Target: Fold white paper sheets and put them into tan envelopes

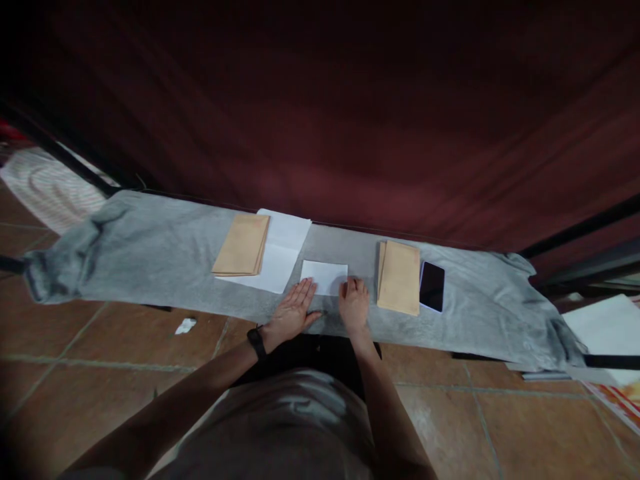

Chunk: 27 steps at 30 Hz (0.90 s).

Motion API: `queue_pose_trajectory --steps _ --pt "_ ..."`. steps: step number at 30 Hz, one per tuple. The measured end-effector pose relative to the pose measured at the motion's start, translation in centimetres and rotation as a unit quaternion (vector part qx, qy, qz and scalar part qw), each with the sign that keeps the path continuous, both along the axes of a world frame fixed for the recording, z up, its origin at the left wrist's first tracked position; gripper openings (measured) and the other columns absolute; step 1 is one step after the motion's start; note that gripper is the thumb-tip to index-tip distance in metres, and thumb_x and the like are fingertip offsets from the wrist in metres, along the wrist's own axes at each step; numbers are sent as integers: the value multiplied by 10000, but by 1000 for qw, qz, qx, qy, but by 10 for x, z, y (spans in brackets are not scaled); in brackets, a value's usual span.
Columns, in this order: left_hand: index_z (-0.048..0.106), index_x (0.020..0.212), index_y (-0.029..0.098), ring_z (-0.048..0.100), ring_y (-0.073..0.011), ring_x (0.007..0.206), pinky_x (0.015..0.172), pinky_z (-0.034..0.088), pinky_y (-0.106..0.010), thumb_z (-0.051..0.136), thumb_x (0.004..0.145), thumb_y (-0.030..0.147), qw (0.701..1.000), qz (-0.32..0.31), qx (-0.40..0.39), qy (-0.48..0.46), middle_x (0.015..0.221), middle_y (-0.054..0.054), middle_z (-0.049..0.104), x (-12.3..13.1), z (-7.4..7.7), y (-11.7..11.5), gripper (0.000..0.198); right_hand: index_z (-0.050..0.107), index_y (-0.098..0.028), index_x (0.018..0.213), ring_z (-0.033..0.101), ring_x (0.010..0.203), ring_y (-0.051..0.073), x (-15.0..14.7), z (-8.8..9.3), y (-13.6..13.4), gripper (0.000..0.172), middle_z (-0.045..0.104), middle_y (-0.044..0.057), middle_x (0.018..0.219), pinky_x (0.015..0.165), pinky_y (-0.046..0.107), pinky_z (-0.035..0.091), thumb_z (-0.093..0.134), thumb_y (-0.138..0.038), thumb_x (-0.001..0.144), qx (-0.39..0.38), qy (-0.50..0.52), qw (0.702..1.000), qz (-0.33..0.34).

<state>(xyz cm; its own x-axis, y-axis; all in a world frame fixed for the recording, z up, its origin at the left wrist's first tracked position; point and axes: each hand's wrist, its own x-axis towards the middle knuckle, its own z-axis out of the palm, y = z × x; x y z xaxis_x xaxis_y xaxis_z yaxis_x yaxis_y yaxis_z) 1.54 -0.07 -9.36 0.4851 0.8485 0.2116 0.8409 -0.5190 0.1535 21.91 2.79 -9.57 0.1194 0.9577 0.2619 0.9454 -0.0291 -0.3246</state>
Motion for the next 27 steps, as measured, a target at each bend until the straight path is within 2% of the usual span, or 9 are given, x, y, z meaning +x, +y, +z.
queue_pose_trajectory --steps 4,10,15,18,21,24,27 --pt "302 1543 61 213 -294 1521 1232 239 -465 467 976 564 1000 -3 9 -2 1611 -206 289 -1 0 1 776 654 -170 1117 706 863 223 -2 5 6 299 740 132 981 768 305 501 444 -348 1002 -41 39 997 -52" --pt "324 1531 49 234 -300 1515 1226 252 -472 437 987 562 1000 -10 11 -1 1600 -212 313 -2 0 2 756 630 -180 1078 726 835 219 5 4 7 235 757 94 907 729 284 508 478 -334 987 -54 66 995 -51" --pt "325 1537 71 249 -294 1511 1222 265 -486 411 992 562 1000 -12 10 -14 1595 -205 326 -2 -1 2 739 609 -150 1212 675 1028 263 -6 7 1 300 713 170 1124 901 368 492 452 -258 980 -11 45 998 -33" --pt "366 1517 64 270 -291 1504 1219 274 -486 377 1011 511 1000 -11 7 -8 1589 -203 340 -1 1 3 675 578 -145 1320 577 1229 271 -18 8 -4 374 626 172 1338 1038 419 433 420 -250 998 25 24 998 59" --pt "434 1477 59 312 -282 1489 1226 260 -485 332 1030 416 1000 -3 -2 -2 1563 -193 395 1 5 5 580 534 -161 1405 450 1388 263 -27 5 -10 423 502 130 1509 1143 446 344 410 -291 1022 20 -1 991 134" --pt "462 1460 71 345 -272 1475 1236 241 -496 310 1030 359 1000 16 -7 -16 1528 -176 457 6 10 10 539 492 -175 1461 402 1435 268 -31 -1 -15 458 451 128 1551 1177 477 295 409 -307 1030 4 -22 991 133" --pt "416 1489 67 314 -262 1489 1234 256 -490 297 1029 338 999 30 -2 -39 1556 -170 416 16 10 19 548 471 -180 1484 394 1445 269 -31 -4 -17 476 429 130 1563 1187 481 281 410 -285 1024 -7 -31 992 125"
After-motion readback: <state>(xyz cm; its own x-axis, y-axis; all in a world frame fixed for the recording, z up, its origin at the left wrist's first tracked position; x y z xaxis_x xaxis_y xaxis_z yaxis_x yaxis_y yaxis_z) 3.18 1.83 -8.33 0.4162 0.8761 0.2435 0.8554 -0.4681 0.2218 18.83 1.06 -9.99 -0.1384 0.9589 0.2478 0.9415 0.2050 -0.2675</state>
